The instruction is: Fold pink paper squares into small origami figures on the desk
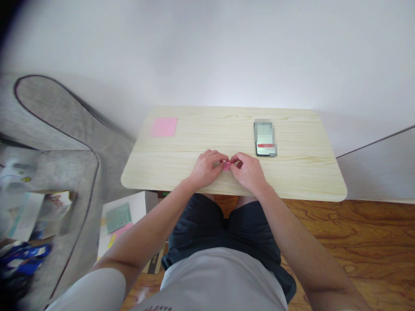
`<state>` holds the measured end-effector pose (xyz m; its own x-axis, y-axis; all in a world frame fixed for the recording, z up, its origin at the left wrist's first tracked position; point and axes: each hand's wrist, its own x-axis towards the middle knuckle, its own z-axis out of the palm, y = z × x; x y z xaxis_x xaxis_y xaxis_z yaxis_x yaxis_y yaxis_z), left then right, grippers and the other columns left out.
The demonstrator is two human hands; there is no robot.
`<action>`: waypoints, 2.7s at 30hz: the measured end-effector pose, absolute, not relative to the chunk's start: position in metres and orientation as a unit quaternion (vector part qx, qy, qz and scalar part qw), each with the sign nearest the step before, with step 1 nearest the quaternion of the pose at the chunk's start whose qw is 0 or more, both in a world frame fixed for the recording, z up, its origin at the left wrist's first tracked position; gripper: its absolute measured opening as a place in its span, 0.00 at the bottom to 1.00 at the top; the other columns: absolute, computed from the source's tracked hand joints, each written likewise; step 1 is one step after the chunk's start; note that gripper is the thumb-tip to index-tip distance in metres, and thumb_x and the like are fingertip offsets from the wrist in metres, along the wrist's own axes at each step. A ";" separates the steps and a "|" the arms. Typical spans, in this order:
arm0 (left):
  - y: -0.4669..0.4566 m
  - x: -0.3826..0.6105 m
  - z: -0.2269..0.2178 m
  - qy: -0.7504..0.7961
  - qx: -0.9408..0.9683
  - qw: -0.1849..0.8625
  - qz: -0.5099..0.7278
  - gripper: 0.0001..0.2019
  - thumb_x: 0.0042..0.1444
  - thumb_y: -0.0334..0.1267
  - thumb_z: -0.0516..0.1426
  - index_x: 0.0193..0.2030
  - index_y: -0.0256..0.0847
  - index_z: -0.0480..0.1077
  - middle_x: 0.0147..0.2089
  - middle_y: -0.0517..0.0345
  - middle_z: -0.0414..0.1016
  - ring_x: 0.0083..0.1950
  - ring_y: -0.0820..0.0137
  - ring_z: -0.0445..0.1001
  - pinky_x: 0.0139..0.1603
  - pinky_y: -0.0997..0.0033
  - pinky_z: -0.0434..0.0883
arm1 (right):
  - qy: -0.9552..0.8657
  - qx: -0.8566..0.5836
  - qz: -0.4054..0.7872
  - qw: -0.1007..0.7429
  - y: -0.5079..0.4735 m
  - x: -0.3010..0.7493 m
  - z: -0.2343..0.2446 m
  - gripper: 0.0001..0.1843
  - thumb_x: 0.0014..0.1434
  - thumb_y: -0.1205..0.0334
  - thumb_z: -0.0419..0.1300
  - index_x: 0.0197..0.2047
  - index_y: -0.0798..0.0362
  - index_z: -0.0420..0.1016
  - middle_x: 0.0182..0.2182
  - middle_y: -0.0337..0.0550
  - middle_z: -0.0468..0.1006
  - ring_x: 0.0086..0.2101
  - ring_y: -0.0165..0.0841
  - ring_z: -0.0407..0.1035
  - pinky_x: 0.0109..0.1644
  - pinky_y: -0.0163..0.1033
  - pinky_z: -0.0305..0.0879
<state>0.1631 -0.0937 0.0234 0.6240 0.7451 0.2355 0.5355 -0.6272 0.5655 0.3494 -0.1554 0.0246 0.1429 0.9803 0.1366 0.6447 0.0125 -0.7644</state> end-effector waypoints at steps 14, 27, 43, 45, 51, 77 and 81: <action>-0.089 0.162 0.031 0.337 0.896 0.216 0.190 0.12 0.66 0.35 0.53 0.49 0.50 0.78 0.47 0.55 0.80 0.52 0.60 0.76 0.51 0.59 0.69 | -0.697 -0.621 0.184 0.308 -0.160 0.360 0.027 0.04 0.60 0.62 0.64 0.39 0.47 0.80 0.32 0.39 0.80 0.32 0.35 0.72 0.39 0.41 0.65; -0.080 0.158 0.030 0.303 0.874 0.303 0.228 0.13 0.58 0.27 0.52 0.43 0.43 0.76 0.43 0.56 0.78 0.43 0.68 0.75 0.44 0.69 0.70 | -0.719 -0.627 0.156 0.256 -0.157 0.360 0.030 0.04 0.59 0.63 0.63 0.39 0.48 0.79 0.34 0.41 0.79 0.34 0.36 0.72 0.39 0.41 0.63; -0.073 0.147 0.029 0.308 0.875 0.289 0.235 0.07 0.56 0.29 0.56 0.39 0.42 0.74 0.40 0.57 0.77 0.42 0.67 0.75 0.46 0.67 0.71 | -0.720 -0.630 0.154 0.246 -0.156 0.361 0.029 0.05 0.59 0.64 0.63 0.39 0.50 0.79 0.34 0.42 0.80 0.34 0.36 0.72 0.38 0.40 0.61; -0.071 0.146 0.029 0.305 0.875 0.297 0.230 0.07 0.56 0.29 0.56 0.39 0.42 0.74 0.38 0.58 0.77 0.42 0.67 0.75 0.46 0.67 0.70 | -0.718 -0.630 0.159 0.250 -0.156 0.361 0.029 0.05 0.59 0.63 0.64 0.40 0.49 0.80 0.34 0.41 0.80 0.34 0.36 0.72 0.38 0.40 0.62; -0.067 0.143 0.028 0.322 0.839 0.371 0.232 0.07 0.56 0.31 0.56 0.39 0.42 0.75 0.38 0.60 0.78 0.41 0.68 0.75 0.43 0.69 0.70 | -0.721 -0.606 0.190 0.277 -0.157 0.363 0.029 0.06 0.60 0.60 0.66 0.42 0.47 0.81 0.36 0.41 0.82 0.34 0.36 0.73 0.38 0.40 0.65; -0.061 0.151 0.034 0.322 0.719 0.567 0.240 0.03 0.51 0.30 0.59 0.34 0.40 0.70 0.27 0.65 0.67 0.30 0.74 0.66 0.33 0.72 0.61 | -0.757 -0.524 0.120 0.370 -0.164 0.359 0.025 0.04 0.66 0.60 0.63 0.43 0.46 0.80 0.53 0.47 0.78 0.53 0.43 0.73 0.60 0.53 0.69; -0.057 0.155 0.034 0.317 0.687 0.597 0.265 0.04 0.51 0.33 0.60 0.34 0.39 0.70 0.28 0.63 0.69 0.31 0.74 0.67 0.34 0.71 0.62 | -0.677 -0.544 0.219 0.444 -0.158 0.355 0.027 0.05 0.66 0.56 0.64 0.41 0.46 0.79 0.48 0.44 0.82 0.50 0.40 0.75 0.58 0.49 0.70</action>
<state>0.1546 -0.0573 0.0343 0.6581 0.7528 -0.0145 0.1197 -0.0857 0.9891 0.3548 -0.1582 0.0273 -0.0136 0.9319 0.3625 0.5435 0.3112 -0.7796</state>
